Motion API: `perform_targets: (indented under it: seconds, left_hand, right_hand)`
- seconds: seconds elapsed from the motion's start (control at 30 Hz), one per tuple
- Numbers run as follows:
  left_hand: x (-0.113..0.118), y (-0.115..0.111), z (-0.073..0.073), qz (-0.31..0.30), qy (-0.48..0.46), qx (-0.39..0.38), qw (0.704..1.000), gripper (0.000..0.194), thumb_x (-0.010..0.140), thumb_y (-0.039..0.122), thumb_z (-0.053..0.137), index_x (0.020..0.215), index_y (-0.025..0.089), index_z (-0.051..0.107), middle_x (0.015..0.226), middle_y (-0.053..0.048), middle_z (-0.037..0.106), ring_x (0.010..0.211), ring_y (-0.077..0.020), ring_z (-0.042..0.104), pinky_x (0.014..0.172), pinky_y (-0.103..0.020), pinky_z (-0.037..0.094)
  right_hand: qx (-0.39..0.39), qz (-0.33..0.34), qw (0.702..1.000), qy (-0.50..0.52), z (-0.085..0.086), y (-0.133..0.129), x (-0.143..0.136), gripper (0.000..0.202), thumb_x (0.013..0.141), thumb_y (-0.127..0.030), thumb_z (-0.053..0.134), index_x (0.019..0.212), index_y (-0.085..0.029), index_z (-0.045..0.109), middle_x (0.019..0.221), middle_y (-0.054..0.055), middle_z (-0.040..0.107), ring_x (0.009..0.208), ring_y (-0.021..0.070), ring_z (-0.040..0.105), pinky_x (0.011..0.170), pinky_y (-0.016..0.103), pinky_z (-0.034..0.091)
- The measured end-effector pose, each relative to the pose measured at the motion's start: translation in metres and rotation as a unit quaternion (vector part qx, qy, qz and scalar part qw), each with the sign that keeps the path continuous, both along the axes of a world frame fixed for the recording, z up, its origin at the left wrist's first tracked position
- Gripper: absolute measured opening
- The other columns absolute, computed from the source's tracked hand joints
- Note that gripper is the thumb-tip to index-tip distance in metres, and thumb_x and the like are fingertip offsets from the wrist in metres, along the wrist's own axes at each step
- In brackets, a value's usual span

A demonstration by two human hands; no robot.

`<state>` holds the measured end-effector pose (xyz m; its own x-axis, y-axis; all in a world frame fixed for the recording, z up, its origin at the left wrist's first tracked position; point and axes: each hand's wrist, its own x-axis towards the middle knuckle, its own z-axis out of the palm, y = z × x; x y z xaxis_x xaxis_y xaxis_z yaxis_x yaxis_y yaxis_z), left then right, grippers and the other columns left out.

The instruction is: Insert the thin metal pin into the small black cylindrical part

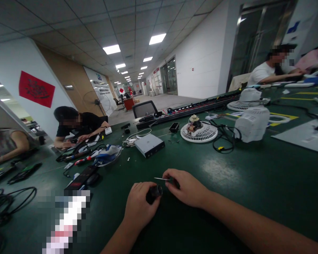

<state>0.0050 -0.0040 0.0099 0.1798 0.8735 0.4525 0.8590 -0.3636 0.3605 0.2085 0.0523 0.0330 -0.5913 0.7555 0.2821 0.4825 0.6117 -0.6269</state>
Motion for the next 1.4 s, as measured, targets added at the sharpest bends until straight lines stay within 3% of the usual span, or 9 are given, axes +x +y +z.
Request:
perform_targets:
  seconds: [0.1, 0.2, 0.43, 0.63, 0.83, 1.0, 1.17, 1.3, 1.4]
  left_hand:
    - [-0.004, 0.002, 0.000, 0.067, -0.011, -0.023, 0.997, 0.018, 0.075, 0.024, 0.066, 0.093, 0.023, 0.064, 0.089, -0.002, 0.069, 0.082, -0.0225, 0.064, 0.073, -0.036, 0.049]
    - [-0.007, 0.003, -0.001, 0.093, -0.020, -0.043, 0.995, 0.017, 0.076, 0.028, 0.066, 0.092, 0.022, 0.062, 0.088, -0.002, 0.069, 0.081, -0.0219, 0.063, 0.071, -0.036, 0.049]
    - [-0.006, 0.001, 0.000, 0.035, 0.010, -0.027, 0.999, 0.015, 0.077, 0.025, 0.068, 0.090, 0.023, 0.063, 0.089, -0.001, 0.068, 0.083, -0.0217, 0.062, 0.074, -0.035, 0.047]
    - [-0.004, 0.001, 0.000, 0.031, 0.006, -0.018, 0.999, 0.018, 0.075, 0.020, 0.068, 0.093, 0.024, 0.064, 0.093, -0.001, 0.068, 0.085, -0.0211, 0.062, 0.074, -0.034, 0.047]
    - [-0.002, 0.002, 0.001, 0.005, -0.013, -0.014, 1.000, 0.017, 0.078, 0.015, 0.064, 0.093, 0.023, 0.063, 0.093, -0.001, 0.067, 0.086, -0.0197, 0.062, 0.077, -0.033, 0.049]
    - [0.000, 0.002, 0.001, -0.009, -0.029, -0.037, 0.999, 0.018, 0.080, 0.013, 0.062, 0.094, 0.023, 0.062, 0.095, -0.001, 0.065, 0.087, -0.0187, 0.062, 0.077, -0.032, 0.049]
    - [-0.002, 0.002, -0.001, -0.009, -0.022, -0.047, 0.999, 0.019, 0.081, 0.014, 0.062, 0.097, 0.025, 0.061, 0.098, -0.001, 0.064, 0.088, -0.0189, 0.061, 0.076, -0.033, 0.050]
    - [-0.003, 0.002, -0.001, -0.016, -0.024, -0.051, 0.998, 0.020, 0.081, 0.017, 0.062, 0.099, 0.024, 0.061, 0.098, -0.002, 0.064, 0.089, -0.0196, 0.061, 0.076, -0.033, 0.050]
    - [-0.003, 0.002, -0.001, -0.003, -0.024, -0.052, 0.998, 0.020, 0.081, 0.019, 0.062, 0.101, 0.025, 0.061, 0.100, -0.002, 0.064, 0.090, -0.0200, 0.062, 0.077, -0.033, 0.050]
  right_hand:
    - [0.034, 0.003, 0.998, -0.045, 0.001, 0.007, 0.006, 0.023, 0.089, -0.018, 0.050, 0.102, -0.021, 0.068, 0.098, 0.004, 0.068, 0.087, 0.0171, 0.062, 0.078, 0.029, 0.045]
    - [0.055, 0.028, 0.995, -0.079, 0.001, 0.010, 0.010, 0.025, 0.089, -0.021, 0.052, 0.104, -0.024, 0.072, 0.098, 0.003, 0.068, 0.089, 0.0171, 0.062, 0.079, 0.028, 0.045]
    - [0.094, 0.041, 0.986, -0.130, -0.003, 0.007, 0.007, 0.028, 0.090, -0.023, 0.051, 0.108, -0.027, 0.072, 0.092, 0.003, 0.068, 0.083, 0.0179, 0.063, 0.072, 0.028, 0.043]
    - [0.085, 0.076, 0.987, -0.118, 0.002, 0.001, 0.008, 0.026, 0.088, -0.023, 0.053, 0.105, -0.026, 0.072, 0.093, 0.002, 0.069, 0.083, 0.0171, 0.063, 0.073, 0.028, 0.044]
    - [0.097, 0.026, 0.987, -0.127, 0.000, 0.002, 0.007, 0.027, 0.089, -0.021, 0.049, 0.104, -0.024, 0.071, 0.093, 0.003, 0.070, 0.084, 0.0182, 0.064, 0.073, 0.029, 0.044]
    - [0.097, 0.079, 0.983, -0.135, 0.000, 0.001, 0.007, 0.026, 0.088, -0.021, 0.051, 0.105, -0.025, 0.071, 0.091, 0.003, 0.070, 0.082, 0.0175, 0.064, 0.072, 0.028, 0.043]
    - [0.091, 0.032, 0.985, -0.140, 0.001, 0.001, 0.004, 0.025, 0.089, -0.022, 0.049, 0.103, -0.023, 0.071, 0.094, 0.004, 0.071, 0.085, 0.0187, 0.065, 0.073, 0.029, 0.043]
    - [0.080, 0.062, 0.982, -0.157, 0.000, 0.001, 0.004, 0.023, 0.088, -0.024, 0.052, 0.100, -0.024, 0.071, 0.093, 0.003, 0.072, 0.085, 0.0189, 0.065, 0.074, 0.030, 0.044]
    - [0.080, 0.036, 0.983, -0.158, -0.001, 0.001, 0.005, 0.023, 0.088, -0.025, 0.050, 0.099, -0.024, 0.070, 0.093, 0.003, 0.072, 0.084, 0.0196, 0.065, 0.073, 0.031, 0.044]
